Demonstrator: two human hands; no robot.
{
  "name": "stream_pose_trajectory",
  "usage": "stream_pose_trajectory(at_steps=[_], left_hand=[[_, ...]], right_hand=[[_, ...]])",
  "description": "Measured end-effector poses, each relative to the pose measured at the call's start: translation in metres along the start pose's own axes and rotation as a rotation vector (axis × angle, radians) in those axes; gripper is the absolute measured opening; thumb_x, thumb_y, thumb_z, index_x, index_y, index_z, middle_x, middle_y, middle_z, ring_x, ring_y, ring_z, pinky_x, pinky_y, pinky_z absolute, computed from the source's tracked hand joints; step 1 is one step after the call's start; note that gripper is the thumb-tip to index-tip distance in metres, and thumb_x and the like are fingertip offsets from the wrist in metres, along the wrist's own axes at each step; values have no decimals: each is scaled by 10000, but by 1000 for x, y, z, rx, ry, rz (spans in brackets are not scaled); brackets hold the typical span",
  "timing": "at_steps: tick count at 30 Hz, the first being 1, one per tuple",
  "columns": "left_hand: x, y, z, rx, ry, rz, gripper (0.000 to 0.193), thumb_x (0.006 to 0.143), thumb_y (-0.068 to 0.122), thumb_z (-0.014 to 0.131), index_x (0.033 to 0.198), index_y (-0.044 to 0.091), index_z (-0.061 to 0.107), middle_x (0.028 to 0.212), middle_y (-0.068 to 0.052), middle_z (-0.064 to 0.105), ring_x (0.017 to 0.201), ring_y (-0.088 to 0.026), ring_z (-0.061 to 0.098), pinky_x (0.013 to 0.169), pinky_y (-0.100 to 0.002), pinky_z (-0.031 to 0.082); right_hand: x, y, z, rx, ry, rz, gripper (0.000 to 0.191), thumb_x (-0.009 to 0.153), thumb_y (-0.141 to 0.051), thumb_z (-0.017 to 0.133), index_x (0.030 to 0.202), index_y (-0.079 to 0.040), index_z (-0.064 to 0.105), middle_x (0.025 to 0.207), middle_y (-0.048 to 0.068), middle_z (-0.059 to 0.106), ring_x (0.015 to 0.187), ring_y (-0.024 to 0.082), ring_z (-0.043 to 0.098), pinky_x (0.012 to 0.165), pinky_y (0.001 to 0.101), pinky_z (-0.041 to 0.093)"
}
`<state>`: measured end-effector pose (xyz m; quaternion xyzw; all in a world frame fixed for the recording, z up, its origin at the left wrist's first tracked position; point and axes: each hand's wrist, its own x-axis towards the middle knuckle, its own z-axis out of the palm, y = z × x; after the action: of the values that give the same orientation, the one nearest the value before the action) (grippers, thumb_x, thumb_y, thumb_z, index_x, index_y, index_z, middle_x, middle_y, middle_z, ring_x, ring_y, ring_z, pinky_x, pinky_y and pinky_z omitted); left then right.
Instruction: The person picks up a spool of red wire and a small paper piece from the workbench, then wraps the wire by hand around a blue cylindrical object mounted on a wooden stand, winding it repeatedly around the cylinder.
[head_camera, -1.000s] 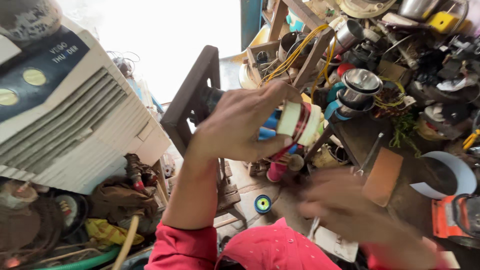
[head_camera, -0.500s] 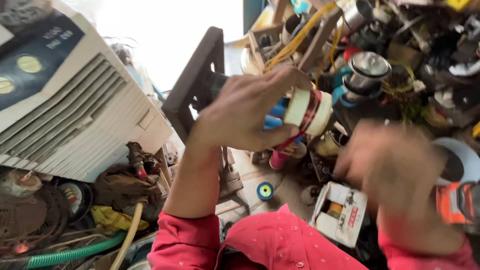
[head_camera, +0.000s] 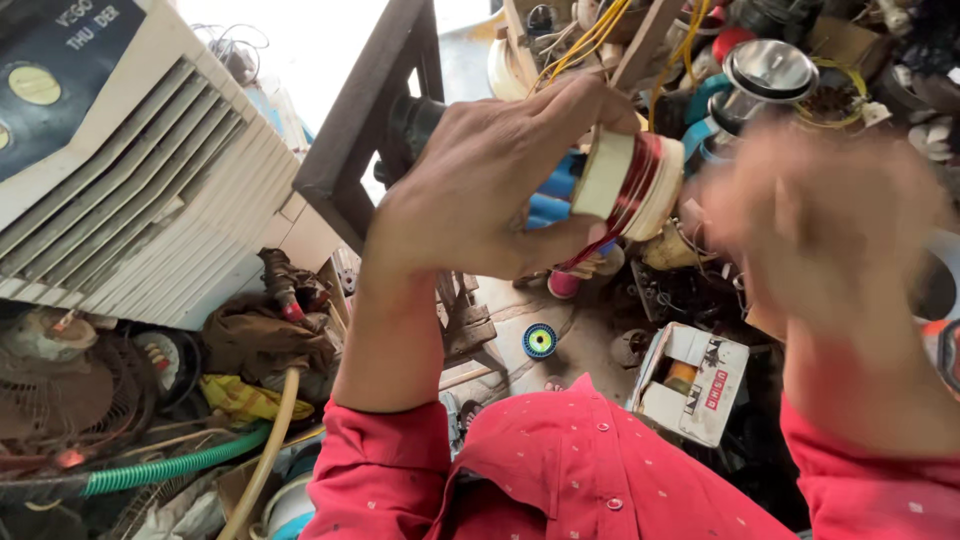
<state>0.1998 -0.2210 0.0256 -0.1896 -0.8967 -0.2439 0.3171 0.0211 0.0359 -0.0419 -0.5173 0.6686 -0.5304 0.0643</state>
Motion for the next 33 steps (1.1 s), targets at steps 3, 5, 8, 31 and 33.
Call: stream_pose_trajectory(at_steps=[3,5,8,31,33], left_hand=[[-3,2,-2,-9,-24,7,591,841,264,792,1313,77,488,1243,-92,639,1076,-337,664,860,-380,534],[-5,2,-4,-5,0,3,593,826,259,785,1310,81,492,1239,-93,644,1094,-340,667,870,-389,538],[-8,1,-5,14,47,-92,594,822,275,803,1328,113,538,1221,-87,679,1095,-343,687,855,-405,548],[-4,25,-25,-87,7,-32,716,734,273,740,1391,111,504,1341,-104,635,1061,-308,712,893,-397,572],[-1,28,-31,-49,-17,-43,705,694,281,733,1369,167,563,1341,-99,648,970,-301,722,793,-398,566]], right_hand=[[60,30,43,317,69,-52,82,1131,-8,604,1076,-37,658,961,-20,675,796,39,599,721,205,464],[45,33,96,45,130,-59,487,868,-129,738,1289,-13,524,1156,93,627,1084,184,600,903,360,514],[-16,-1,116,-16,-293,128,170,1044,-167,581,916,-84,655,783,79,623,681,222,625,723,354,516],[62,44,85,-58,111,-161,362,846,-163,797,1133,-28,622,1046,147,672,971,205,634,888,337,520],[21,58,131,-271,148,178,546,957,-117,583,1460,67,480,1310,247,622,1150,391,612,972,439,464]])
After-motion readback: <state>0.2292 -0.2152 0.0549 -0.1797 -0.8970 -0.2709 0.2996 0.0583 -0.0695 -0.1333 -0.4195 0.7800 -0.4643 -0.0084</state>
